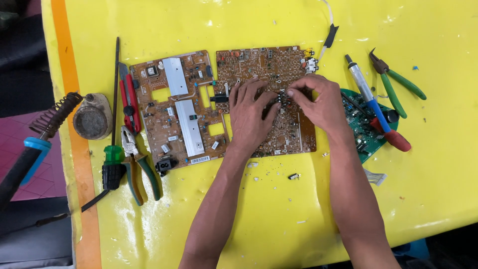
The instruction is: The person uses a soldering iron and a blue marker to work on a green circuit board. They then flip the board over and use their hands to press and adjust components on the brown side of the board.
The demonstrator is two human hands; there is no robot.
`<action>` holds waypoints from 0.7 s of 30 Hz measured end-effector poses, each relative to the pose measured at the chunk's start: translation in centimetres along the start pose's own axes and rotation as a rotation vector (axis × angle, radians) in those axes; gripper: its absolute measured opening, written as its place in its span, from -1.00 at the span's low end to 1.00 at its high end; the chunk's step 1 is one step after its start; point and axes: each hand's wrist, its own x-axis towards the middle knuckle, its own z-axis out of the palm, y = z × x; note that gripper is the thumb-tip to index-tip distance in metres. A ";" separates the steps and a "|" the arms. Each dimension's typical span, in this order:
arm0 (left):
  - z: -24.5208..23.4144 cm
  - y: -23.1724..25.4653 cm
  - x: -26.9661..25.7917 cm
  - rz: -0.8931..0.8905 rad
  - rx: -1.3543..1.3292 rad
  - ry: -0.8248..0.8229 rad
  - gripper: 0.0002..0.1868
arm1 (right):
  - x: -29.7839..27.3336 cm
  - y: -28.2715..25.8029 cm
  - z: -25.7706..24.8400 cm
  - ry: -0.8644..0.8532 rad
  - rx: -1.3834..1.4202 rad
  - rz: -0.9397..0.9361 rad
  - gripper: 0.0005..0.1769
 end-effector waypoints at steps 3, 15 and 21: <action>0.0 0.1 0.1 -0.005 -0.014 -0.008 -0.80 | -0.5 0.0 -1.0 -0.001 0.030 -0.034 -0.92; 0.4 -0.4 0.0 0.014 0.010 0.006 -0.79 | -1.1 0.9 -1.2 -0.058 0.035 -0.148 -0.90; 0.3 -0.2 0.1 0.012 0.007 0.006 -0.80 | -0.8 0.6 -0.8 -0.053 0.000 -0.110 -0.92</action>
